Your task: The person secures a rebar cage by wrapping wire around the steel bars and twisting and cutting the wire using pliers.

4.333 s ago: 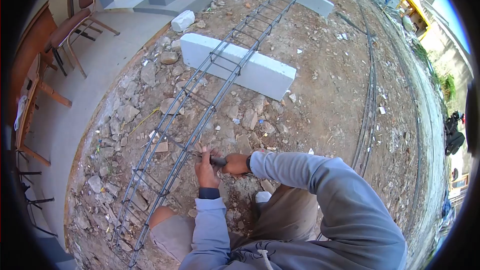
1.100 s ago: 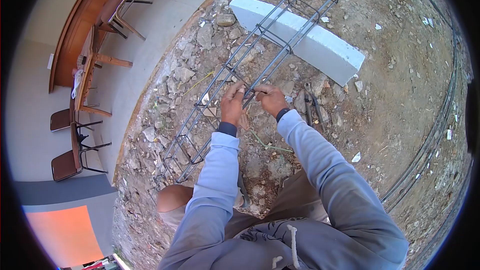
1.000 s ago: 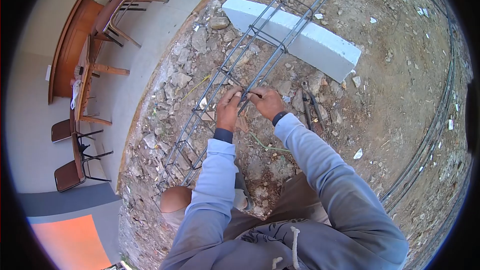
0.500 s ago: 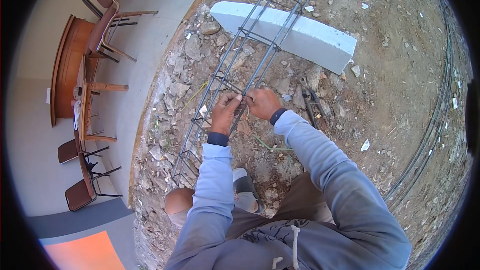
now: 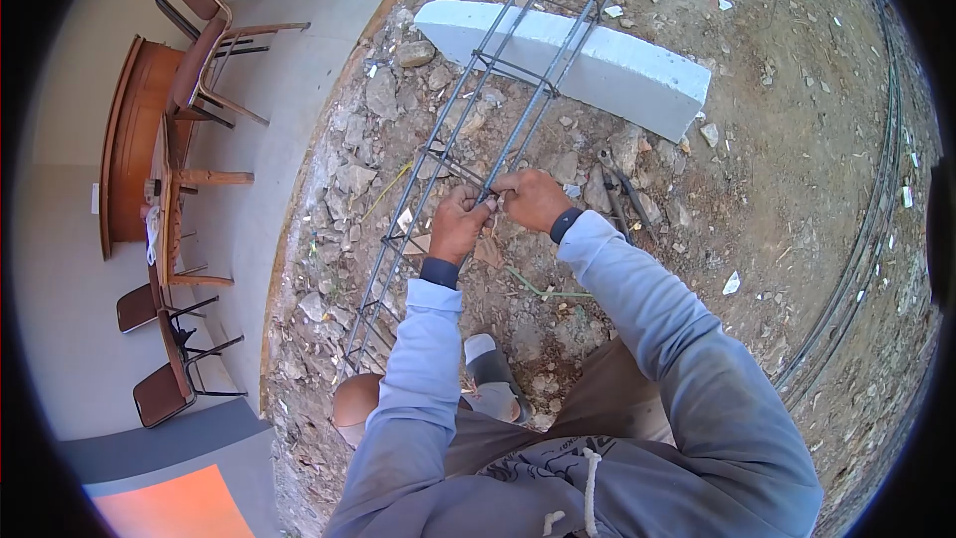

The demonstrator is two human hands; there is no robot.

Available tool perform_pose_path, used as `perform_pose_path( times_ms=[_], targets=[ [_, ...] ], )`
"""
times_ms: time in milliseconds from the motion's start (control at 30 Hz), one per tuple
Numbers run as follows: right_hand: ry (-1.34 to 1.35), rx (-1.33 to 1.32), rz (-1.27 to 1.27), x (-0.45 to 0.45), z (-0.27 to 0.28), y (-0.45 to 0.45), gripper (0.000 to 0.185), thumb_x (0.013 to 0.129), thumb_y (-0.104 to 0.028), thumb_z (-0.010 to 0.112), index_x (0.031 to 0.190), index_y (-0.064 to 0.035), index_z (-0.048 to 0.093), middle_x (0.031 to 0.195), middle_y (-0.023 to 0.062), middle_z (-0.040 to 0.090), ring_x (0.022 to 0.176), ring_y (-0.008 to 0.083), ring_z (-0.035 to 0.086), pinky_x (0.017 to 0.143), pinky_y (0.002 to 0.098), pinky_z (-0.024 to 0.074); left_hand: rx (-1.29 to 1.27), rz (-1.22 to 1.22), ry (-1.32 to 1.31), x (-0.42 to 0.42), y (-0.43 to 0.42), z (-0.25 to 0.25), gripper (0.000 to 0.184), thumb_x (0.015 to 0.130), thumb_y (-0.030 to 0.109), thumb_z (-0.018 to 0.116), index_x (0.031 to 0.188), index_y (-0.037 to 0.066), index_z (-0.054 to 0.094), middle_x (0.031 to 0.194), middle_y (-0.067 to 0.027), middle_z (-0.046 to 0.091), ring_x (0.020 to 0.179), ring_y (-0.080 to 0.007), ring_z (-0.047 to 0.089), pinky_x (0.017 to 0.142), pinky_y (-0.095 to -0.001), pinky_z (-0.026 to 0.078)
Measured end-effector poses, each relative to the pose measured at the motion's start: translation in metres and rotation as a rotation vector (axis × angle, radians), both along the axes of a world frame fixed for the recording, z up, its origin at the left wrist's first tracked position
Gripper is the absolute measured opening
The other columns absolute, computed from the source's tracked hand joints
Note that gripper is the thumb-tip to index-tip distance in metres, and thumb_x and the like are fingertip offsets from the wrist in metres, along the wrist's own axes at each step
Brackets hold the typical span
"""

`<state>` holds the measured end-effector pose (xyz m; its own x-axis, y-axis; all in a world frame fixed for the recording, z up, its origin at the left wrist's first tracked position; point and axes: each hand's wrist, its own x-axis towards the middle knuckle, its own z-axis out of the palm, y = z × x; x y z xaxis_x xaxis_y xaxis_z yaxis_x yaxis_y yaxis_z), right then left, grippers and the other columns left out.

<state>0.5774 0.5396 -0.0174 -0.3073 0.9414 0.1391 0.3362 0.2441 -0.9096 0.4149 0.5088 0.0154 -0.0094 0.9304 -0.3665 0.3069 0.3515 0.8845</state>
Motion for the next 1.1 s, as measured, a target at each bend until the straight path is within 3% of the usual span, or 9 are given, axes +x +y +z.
perform_pose_path(
  times_ms=[133, 233, 333, 533, 633, 733, 833, 1033, 1100],
  targets=[
    [-0.215, -0.015, -0.021, -0.011, 0.003, -0.004, 0.017, 0.07, -0.015, 0.057, 0.081, -0.0061, 0.067, 0.081, 0.021, 0.064, 0.076, 0.0374, 0.063, 0.07, 0.0446, 0.0511, 0.07, -0.004, 0.243, 0.011, 0.001, 0.006, 0.018, 0.081, 0.013, 0.064, 0.086, 0.0, 0.053, 0.068, -0.0092, 0.061, 0.061, -0.0151, 0.06, 0.053, -0.0303, 0.046],
    [-0.381, -0.085, -0.024, -0.014, 0.034, -0.006, 0.02, 0.073, -0.017, 0.054, 0.078, -0.0024, 0.066, 0.08, 0.0218, 0.064, 0.076, 0.0371, 0.063, 0.071, 0.0425, 0.0515, 0.372, -0.061, 0.581, 0.013, -0.001, -0.001, 0.022, 0.079, 0.014, 0.065, 0.082, -0.001, 0.049, 0.068, -0.0165, 0.06, 0.063, -0.0289, 0.062, 0.055, -0.0372, 0.046],
    [-0.439, -0.139, -0.011, -0.015, 0.059, -0.002, 0.024, 0.074, -0.022, 0.055, 0.077, -0.0011, 0.066, 0.079, 0.0222, 0.065, 0.076, 0.0363, 0.064, 0.07, 0.0424, 0.0522, 0.461, -0.086, 0.655, 0.018, -0.003, 0.002, 0.023, 0.078, 0.016, 0.065, 0.081, 0.0, 0.048, 0.071, -0.022, 0.06, 0.069, -0.0404, 0.06, 0.057, -0.043, 0.046],
    [-0.493, -0.152, 0.011, -0.018, 0.068, 0.005, 0.034, 0.079, -0.032, 0.053, 0.077, -0.0007, 0.066, 0.078, 0.021, 0.065, 0.075, 0.036, 0.065, 0.069, 0.0429, 0.0528, 0.485, -0.143, 0.781, 0.005, 0.005, -0.012, 0.03, 0.074, 0.016, 0.071, 0.087, 0.002, 0.048, 0.071, -0.0192, 0.062, 0.07, -0.0374, 0.063, 0.056, -0.0397, 0.047],
    [-0.481, -0.198, 0.008, -0.017, 0.057, 0.009, 0.035, 0.08, -0.032, 0.052, 0.079, -0.0001, 0.066, 0.08, 0.0207, 0.065, 0.079, 0.0361, 0.064, 0.072, 0.043, 0.0519, 0.384, -0.128, 0.651, 0.008, 0.002, -0.008, 0.021, 0.083, 0.017, 0.06, 0.087, 0.0, 0.048, 0.078, -0.0228, 0.063, 0.069, -0.0373, 0.063, 0.056, -0.042, 0.047],
    [-0.418, -0.229, 0.009, -0.02, 0.029, 0.008, 0.036, 0.08, -0.033, 0.05, 0.083, -0.0009, 0.067, 0.085, 0.02, 0.066, 0.084, 0.0355, 0.064, 0.076, 0.0429, 0.0504, 0.032, 0.031, 0.064, -0.001, 0.009, -0.018, 0.019, 0.079, 0.01, 0.064, 0.089, 0.002, 0.051, 0.079, -0.0097, 0.065, 0.065, -0.0207, 0.064, 0.053, -0.0292, 0.047],
    [-0.284, -0.241, 0.047, -0.013, 0.017, 0.011, 0.038, 0.081, -0.035, 0.05, 0.082, -0.0008, 0.066, 0.084, 0.0216, 0.064, 0.084, 0.0368, 0.062, 0.076, 0.0438, 0.049, -0.174, 0.067, -0.126, 0.005, 0.012, 0.02, 0.013, 0.081, 0.007, 0.06, 0.092, 0.002, 0.054, 0.085, -0.006, 0.064, 0.067, -0.0152, 0.063, 0.053, -0.023, 0.046],
    [-0.202, -0.344, 0.018, -0.011, 0.028, 0.006, 0.035, 0.081, -0.035, 0.051, 0.083, -0.0038, 0.067, 0.085, 0.0212, 0.064, 0.083, 0.0371, 0.062, 0.076, 0.0444, 0.0479, -0.378, 0.144, -0.507, -0.014, 0.017, 0.023, 0.025, 0.085, 0.01, 0.055, 0.109, 0.003, 0.055, 0.094, -0.0064, 0.065, 0.083, -0.0151, 0.065, 0.059, -0.0242, 0.048],
    [-0.205, -0.355, 0.026, -0.01, 0.03, 0.006, 0.034, 0.081, -0.034, 0.052, 0.084, -0.0043, 0.067, 0.086, 0.0209, 0.064, 0.084, 0.0369, 0.061, 0.077, 0.0443, 0.0476, -0.395, 0.204, -0.486, -0.017, 0.021, 0.017, 0.021, 0.086, 0.008, 0.054, 0.106, 0.004, 0.056, 0.091, -0.0057, 0.064, 0.08, -0.0147, 0.064, 0.058, -0.0241, 0.048]
  ],
)
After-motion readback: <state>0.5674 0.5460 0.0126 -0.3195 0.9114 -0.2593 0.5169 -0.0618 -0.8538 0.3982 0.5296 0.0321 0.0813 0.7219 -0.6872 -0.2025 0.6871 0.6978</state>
